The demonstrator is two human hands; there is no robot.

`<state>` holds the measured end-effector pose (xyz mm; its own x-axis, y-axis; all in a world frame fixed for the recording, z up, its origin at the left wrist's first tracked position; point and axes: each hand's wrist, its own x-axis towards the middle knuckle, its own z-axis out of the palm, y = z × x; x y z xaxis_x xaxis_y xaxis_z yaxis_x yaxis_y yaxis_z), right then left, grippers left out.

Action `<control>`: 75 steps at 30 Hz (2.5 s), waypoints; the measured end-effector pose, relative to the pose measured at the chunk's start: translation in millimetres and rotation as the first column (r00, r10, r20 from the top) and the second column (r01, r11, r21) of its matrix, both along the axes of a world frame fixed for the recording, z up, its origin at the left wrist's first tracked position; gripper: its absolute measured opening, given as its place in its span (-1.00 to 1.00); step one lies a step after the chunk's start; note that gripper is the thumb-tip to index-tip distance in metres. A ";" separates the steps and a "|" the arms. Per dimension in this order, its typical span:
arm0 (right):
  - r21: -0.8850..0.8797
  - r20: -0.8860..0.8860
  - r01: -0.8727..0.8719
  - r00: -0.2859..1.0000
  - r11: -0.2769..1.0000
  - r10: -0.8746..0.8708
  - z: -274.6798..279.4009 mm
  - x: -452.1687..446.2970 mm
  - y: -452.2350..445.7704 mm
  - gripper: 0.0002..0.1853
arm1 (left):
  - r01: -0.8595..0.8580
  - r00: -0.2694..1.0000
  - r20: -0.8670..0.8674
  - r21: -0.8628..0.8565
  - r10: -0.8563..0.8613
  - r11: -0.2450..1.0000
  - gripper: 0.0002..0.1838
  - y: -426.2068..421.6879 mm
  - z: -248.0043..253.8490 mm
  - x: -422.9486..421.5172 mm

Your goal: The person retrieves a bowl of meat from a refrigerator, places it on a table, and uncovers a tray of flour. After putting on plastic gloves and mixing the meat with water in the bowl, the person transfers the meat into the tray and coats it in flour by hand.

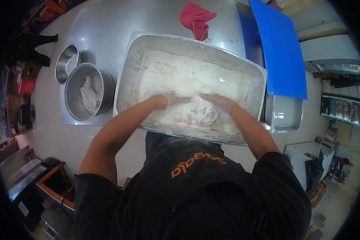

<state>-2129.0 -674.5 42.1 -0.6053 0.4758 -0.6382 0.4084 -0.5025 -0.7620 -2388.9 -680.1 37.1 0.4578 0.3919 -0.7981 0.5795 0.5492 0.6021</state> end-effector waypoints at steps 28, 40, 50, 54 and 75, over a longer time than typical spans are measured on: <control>-0.078 0.015 0.398 0.917 0.914 -0.398 -3.7 -30.0 5.8 -0.29 | -0.249 0.962 0.112 -0.028 0.250 0.968 -0.28 23.6 -11.8 13.5; 0.660 0.354 0.019 0.874 0.751 -0.333 -11.3 -29.1 61.2 -0.57 | 0.510 0.843 -0.437 0.462 -0.314 0.726 -0.56 62.9 28.7 24.9; -0.035 0.042 0.107 0.994 0.994 -0.106 -15.2 5.1 -7.1 -0.43 | 0.456 0.889 -0.152 0.226 -0.431 0.861 -0.39 23.7 23.5 -31.8; -0.117 -0.107 0.148 0.981 0.982 -0.160 -1.5 -30.7 -10.0 -0.42 | -0.208 0.978 0.011 -0.057 0.209 0.976 -0.43 2.0 43.0 9.3; 0.622 0.593 -0.298 0.784 0.724 -0.186 -8.7 -62.5 43.7 -0.40 | 0.163 0.906 -0.391 0.676 0.162 0.719 -0.44 47.1 14.1 14.9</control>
